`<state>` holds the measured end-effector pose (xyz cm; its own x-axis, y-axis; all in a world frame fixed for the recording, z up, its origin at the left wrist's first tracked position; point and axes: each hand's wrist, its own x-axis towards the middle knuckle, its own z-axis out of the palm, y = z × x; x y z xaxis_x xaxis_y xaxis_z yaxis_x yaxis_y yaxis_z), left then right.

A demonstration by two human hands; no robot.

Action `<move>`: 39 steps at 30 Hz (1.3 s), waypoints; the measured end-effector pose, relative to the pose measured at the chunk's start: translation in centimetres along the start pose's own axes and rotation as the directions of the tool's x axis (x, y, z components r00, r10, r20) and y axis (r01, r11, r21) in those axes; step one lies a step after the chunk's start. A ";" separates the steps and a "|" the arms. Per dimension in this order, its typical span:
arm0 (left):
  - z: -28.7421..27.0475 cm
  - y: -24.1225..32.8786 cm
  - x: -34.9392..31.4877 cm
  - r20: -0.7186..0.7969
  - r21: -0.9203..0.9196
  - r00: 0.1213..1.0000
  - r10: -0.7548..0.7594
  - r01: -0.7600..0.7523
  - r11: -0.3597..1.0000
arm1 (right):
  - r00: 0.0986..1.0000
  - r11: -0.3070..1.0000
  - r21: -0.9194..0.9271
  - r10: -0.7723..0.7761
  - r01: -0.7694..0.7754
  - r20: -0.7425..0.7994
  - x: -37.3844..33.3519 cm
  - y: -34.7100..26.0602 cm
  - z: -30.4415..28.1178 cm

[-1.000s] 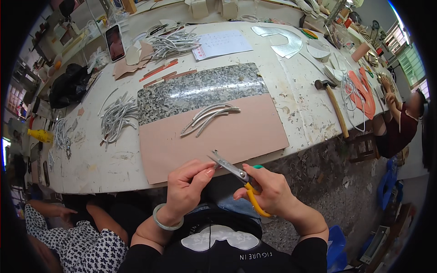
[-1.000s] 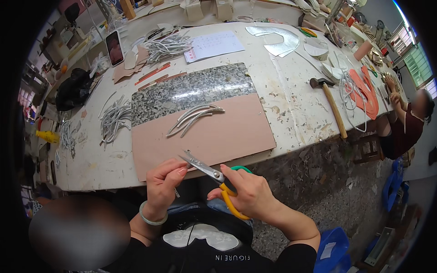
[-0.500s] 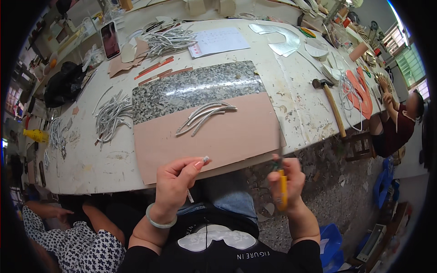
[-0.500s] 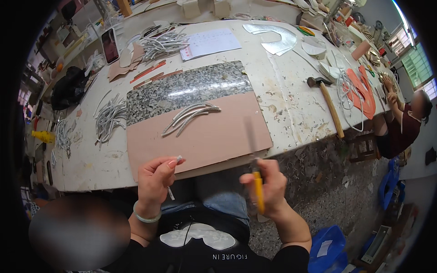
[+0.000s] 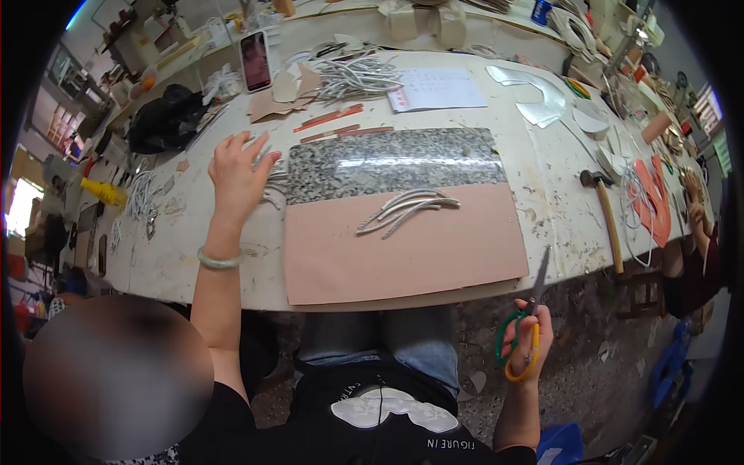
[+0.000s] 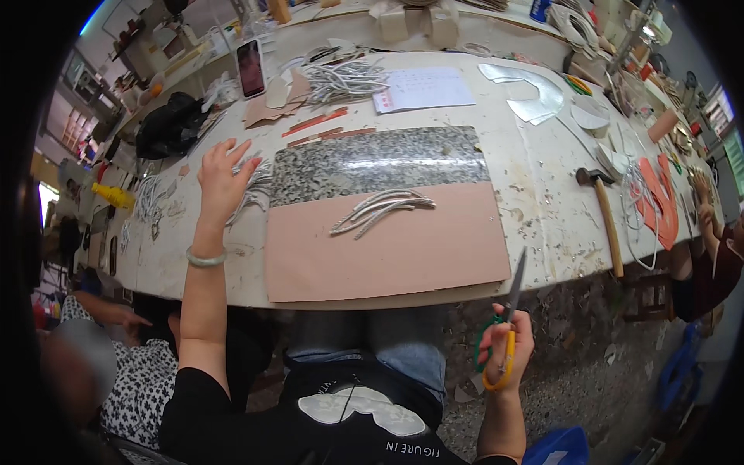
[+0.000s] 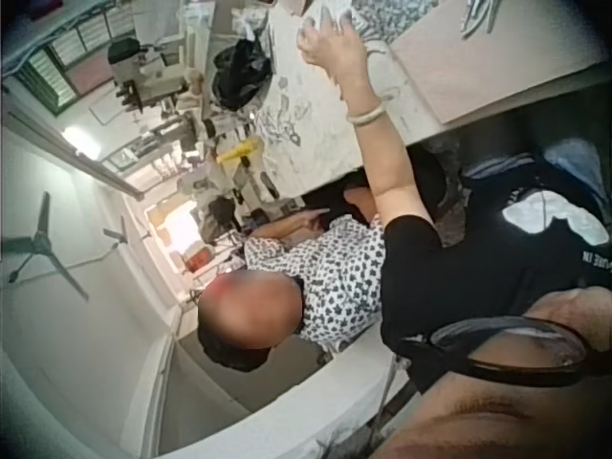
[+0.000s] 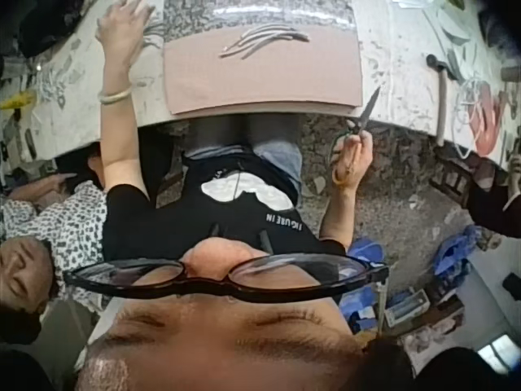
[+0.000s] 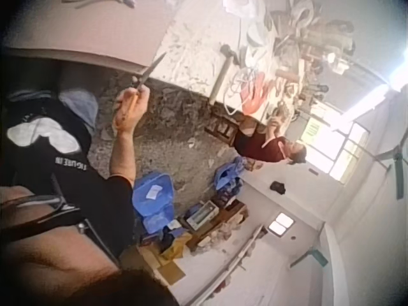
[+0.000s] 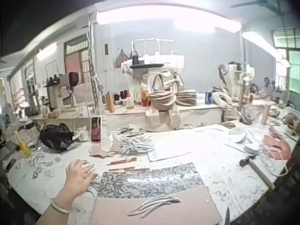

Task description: The person uses scissors to cut a long, silver, braided cord into short segments. They repeatedly pick up the cord, cut a piece, and place the cut segment onto a pink mat on the table. The person continues this process throughout the video, accumulating a pile of cut cord pieces.

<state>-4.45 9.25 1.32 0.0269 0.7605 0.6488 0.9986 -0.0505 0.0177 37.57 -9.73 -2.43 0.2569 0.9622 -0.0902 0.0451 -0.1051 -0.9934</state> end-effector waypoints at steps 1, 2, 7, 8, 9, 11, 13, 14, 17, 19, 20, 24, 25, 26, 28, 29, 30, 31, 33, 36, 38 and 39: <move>0.1 1.6 0.3 0.071 -0.186 0.997 0.036 -0.022 0.982 | 1.000 1.000 -0.001 0.028 -0.028 0.004 -0.1 0.2 0.1; 0.0 3.6 0.6 0.137 -0.372 0.987 0.082 -0.025 0.928 | 0.998 0.999 -0.010 0.044 -0.043 0.035 -0.2 0.1 0.1; 2.3 12.7 0.1 0.332 -0.778 0.853 0.403 0.006 0.628 | 0.957 0.983 -0.013 0.180 -0.182 0.226 -0.6 1.4 1.2; 2.9 14.1 0.1 0.322 -0.769 0.854 0.408 -0.015 0.639 | 0.949 0.981 -0.016 0.193 -0.195 0.250 -1.0 1.5 1.3; 3.5 15.3 0.2 0.313 -0.759 0.856 0.411 -0.034 0.650 | 0.943 0.978 -0.007 0.203 -0.209 0.265 -1.3 1.5 1.5; 4.5 17.0 0.1 0.285 -0.713 0.846 0.451 -0.128 0.689 | 0.931 0.972 0.007 0.221 -0.233 0.291 -1.7 1.6 1.7; 4.8 17.9 -0.7 0.264 -0.667 0.833 0.487 -0.207 0.716 | 0.931 0.972 0.007 0.225 -0.237 0.287 -2.2 1.7 1.6; 4.9 18.2 -1.1 0.259 -0.640 0.821 0.509 -0.249 0.727 | 0.931 0.970 0.015 0.229 -0.243 0.285 -2.2 2.0 1.6; 4.6 18.1 -2.0 0.175 -0.624 0.852 0.494 -0.293 0.725 | 0.939 0.974 0.000 0.217 -0.225 0.268 -1.9 1.9 1.3; 3.8 17.7 -1.8 0.159 -0.608 0.888 0.431 -0.256 0.751 | 0.940 0.975 0.012 0.209 -0.221 0.271 -1.6 1.6 1.5; 3.3 17.4 -1.5 0.146 -0.602 0.905 0.400 -0.240 0.762 | 0.943 0.978 -0.002 0.201 -0.208 0.266 -1.5 1.1 1.6; 0.1 16.9 -0.2 0.109 -0.759 0.970 0.218 -0.060 0.648 | 0.978 0.993 -0.115 0.055 -0.032 0.200 -0.8 0.4 1.6; -1.8 17.2 0.1 0.175 -0.832 0.965 0.195 0.039 0.553 | 0.985 0.986 -0.160 -0.011 0.039 0.171 -0.6 0.5 1.5; -3.5 17.4 -0.1 0.299 -0.888 0.938 0.172 0.208 0.410 | 0.979 0.968 -0.207 -0.107 0.143 0.175 -0.3 0.1 1.6; -6.0 17.6 -1.1 0.538 -0.842 0.820 0.196 0.532 0.087 | 0.939 0.892 -0.306 -0.285 0.333 0.193 0.4 -1.4 1.9; -6.9 17.8 -1.7 0.568 -0.806 0.784 0.251 0.592 -0.026 | 0.917 0.855 -0.338 -0.345 0.395 0.198 0.8 -2.2 2.1; -7.5 18.0 -2.4 0.589 -0.749 0.747 0.309 0.648 -0.138 | 0.892 0.811 -0.373 -0.401 0.451 0.206 1.0 -3.0 2.5; -8.1 18.3 -3.0 0.672 -0.629 0.651 0.353 0.754 -0.191 | 0.864 0.762 -0.408 -0.454 0.504 0.218 1.3 -3.7 2.7; -8.6 18.3 -4.7 0.737 -0.440 0.530 0.420 0.847 -0.297 | 0.791 0.622 -0.498 -0.541 0.604 0.284 2.3 -5.1 3.1; -8.5 18.5 -6.6 0.759 -0.252 0.441 0.480 0.877 -0.409 | 0.753 0.508 -0.576 -0.561 0.640 0.343 2.4 -5.8 3.0; -8.6 18.6 -7.2 0.770 -0.178 0.411 0.487 0.873 -0.455 | 0.702 0.418 -0.600 -0.603 0.682 0.378 2.7 -5.7 2.8; -8.8 18.7 -7.5 0.781 -0.151 0.398 0.480 0.868 -0.473 | 0.691 0.384 -0.615 -0.604 0.689 0.397 2.6 -5.7 2.8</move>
<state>13.65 -3.11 3.44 0.5266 0.7844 -0.3276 -0.4561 0.5859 0.6698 35.29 -5.89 2.80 -0.2331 0.8282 0.5097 0.7880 0.4679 -0.4000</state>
